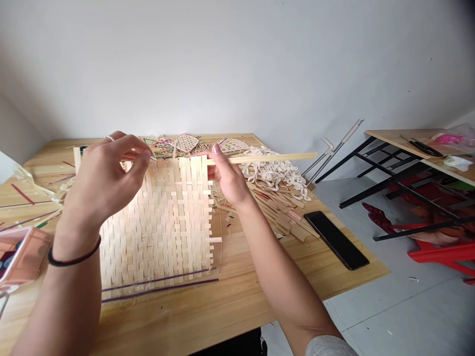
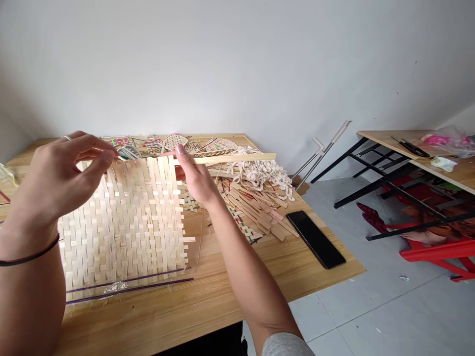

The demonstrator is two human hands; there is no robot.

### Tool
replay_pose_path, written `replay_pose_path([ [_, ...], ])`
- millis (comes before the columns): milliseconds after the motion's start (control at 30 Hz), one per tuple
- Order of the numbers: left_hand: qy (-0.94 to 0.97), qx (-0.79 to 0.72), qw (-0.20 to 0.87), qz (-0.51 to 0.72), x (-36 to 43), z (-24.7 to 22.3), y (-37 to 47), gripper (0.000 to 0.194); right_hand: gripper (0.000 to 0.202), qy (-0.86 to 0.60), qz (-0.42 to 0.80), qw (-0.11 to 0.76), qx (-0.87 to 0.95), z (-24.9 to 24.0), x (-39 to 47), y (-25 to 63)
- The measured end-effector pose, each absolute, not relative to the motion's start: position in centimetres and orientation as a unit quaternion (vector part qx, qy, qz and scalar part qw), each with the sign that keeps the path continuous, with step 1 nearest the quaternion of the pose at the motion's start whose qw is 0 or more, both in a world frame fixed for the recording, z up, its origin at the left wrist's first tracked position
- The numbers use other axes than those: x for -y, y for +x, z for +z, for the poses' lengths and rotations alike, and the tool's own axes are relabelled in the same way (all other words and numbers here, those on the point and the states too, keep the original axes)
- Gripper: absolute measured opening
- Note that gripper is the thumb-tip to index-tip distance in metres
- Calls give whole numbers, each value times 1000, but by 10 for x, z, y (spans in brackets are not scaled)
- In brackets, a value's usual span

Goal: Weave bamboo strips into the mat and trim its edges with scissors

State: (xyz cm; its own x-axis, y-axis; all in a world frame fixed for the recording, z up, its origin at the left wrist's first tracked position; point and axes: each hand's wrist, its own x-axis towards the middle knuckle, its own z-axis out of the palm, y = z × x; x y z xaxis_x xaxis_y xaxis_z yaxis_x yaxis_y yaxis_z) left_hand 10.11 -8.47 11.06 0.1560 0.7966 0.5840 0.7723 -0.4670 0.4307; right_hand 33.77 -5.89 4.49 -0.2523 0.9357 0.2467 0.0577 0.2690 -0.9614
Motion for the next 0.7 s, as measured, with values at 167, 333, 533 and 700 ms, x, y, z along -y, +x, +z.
replay_pose_path([
  [167, 695, -541, 23, 473, 91, 114, 105, 17, 84, -403, 459, 471, 637, 45, 59, 339],
  [333, 654, -535, 15, 535, 95, 117, 109, 15, 83, -401, 448, 482, 637, 46, 59, 340],
  [533, 663, -538, 44, 519, 97, 119, 111, 14, 83, -391, 450, 485, 640, 45, 60, 338],
  [700, 666, -543, 53, 509, 97, 121, 110, 14, 85, -409, 436, 479, 643, 46, 60, 337],
])
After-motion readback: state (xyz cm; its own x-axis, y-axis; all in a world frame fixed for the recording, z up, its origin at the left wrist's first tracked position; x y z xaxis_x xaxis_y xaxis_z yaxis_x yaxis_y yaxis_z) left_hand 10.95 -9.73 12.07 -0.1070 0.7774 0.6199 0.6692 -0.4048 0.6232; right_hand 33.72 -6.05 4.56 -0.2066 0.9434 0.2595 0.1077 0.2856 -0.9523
